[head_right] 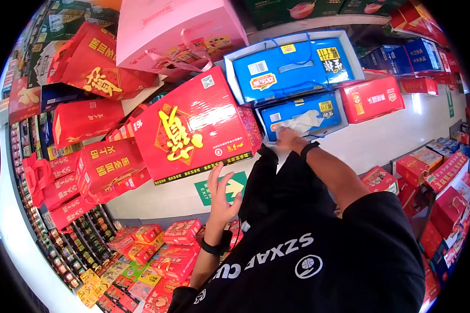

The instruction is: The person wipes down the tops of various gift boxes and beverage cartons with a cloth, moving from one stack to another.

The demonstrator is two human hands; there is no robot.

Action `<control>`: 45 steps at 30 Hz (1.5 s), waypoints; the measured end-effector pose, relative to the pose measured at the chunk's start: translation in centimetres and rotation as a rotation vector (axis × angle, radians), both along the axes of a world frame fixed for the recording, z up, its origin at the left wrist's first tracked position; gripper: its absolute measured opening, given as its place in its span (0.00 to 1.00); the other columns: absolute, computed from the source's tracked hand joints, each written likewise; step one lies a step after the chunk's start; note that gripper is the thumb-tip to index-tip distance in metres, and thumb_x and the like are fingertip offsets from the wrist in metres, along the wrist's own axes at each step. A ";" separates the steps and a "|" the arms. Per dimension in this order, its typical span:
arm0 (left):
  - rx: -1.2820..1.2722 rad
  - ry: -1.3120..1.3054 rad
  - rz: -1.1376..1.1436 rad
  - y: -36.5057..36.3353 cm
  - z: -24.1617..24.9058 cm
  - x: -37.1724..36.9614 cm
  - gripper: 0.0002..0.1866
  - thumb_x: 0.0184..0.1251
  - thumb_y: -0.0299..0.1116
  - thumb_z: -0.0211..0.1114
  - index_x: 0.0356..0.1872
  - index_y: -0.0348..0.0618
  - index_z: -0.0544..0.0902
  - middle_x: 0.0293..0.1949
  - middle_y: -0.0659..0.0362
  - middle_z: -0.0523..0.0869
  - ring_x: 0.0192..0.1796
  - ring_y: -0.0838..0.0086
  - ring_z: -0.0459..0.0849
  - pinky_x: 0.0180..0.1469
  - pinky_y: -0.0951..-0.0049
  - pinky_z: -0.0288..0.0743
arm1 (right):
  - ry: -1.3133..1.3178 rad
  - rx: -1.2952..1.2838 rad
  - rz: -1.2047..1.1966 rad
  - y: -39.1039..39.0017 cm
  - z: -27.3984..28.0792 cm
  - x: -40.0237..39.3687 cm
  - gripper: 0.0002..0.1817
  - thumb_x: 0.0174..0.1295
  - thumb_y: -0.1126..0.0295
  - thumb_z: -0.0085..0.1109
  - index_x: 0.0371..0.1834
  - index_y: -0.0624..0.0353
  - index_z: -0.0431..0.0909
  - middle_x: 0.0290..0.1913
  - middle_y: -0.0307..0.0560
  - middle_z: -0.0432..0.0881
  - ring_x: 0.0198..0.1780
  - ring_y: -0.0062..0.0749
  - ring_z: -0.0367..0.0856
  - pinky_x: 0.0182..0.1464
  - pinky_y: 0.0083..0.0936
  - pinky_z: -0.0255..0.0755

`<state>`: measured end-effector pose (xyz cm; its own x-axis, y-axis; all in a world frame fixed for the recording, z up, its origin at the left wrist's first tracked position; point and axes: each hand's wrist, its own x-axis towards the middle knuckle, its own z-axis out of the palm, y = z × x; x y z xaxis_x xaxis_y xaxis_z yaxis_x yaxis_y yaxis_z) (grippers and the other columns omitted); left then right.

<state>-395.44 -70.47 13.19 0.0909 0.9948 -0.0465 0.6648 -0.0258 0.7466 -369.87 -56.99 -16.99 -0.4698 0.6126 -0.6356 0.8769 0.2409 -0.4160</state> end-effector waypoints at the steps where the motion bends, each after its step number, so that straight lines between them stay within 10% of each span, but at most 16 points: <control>1: 0.000 0.005 -0.002 -0.2 0.1 -0.4 0.30 0.56 0.27 0.70 0.64 0.39 0.78 0.78 0.41 0.65 0.79 0.39 0.61 0.79 0.43 0.56 | 0.022 0.025 -0.006 -0.4 -0.2 0.3 0.28 0.62 0.52 0.62 0.55 0.67 0.84 0.61 0.61 0.82 0.64 0.56 0.81 0.65 0.46 0.77; 16: 0.000 -0.004 -0.122 3.7 1.2 7.0 0.29 0.57 0.28 0.70 0.63 0.40 0.79 0.74 0.42 0.70 0.76 0.40 0.66 0.77 0.43 0.60 | -0.131 0.025 -0.164 2.7 1.8 10.9 0.26 0.64 0.55 0.62 0.56 0.64 0.85 0.69 0.51 0.73 0.72 0.47 0.73 0.70 0.51 0.70; 25: -0.032 -0.005 -0.154 6.6 0.7 14.2 0.30 0.57 0.32 0.71 0.64 0.40 0.78 0.74 0.43 0.70 0.75 0.41 0.67 0.77 0.43 0.60 | -0.054 0.243 -0.273 3.9 2.3 17.4 0.47 0.59 0.47 0.67 0.76 0.66 0.66 0.77 0.57 0.59 0.78 0.55 0.57 0.79 0.54 0.54; 38: -0.106 -0.004 -0.049 3.0 0.8 10.1 0.29 0.58 0.32 0.70 0.63 0.39 0.79 0.73 0.45 0.71 0.75 0.44 0.67 0.77 0.47 0.60 | 0.130 0.094 0.233 6.8 2.6 6.1 0.46 0.60 0.42 0.67 0.75 0.63 0.70 0.80 0.51 0.62 0.80 0.54 0.58 0.74 0.62 0.60; 45: -0.104 -0.030 -0.051 0.5 0.2 3.0 0.27 0.58 0.30 0.70 0.61 0.40 0.79 0.70 0.46 0.74 0.71 0.43 0.70 0.74 0.47 0.65 | 0.099 0.060 0.025 5.1 3.0 -2.0 0.54 0.65 0.28 0.54 0.79 0.64 0.63 0.83 0.55 0.59 0.82 0.62 0.55 0.78 0.67 0.54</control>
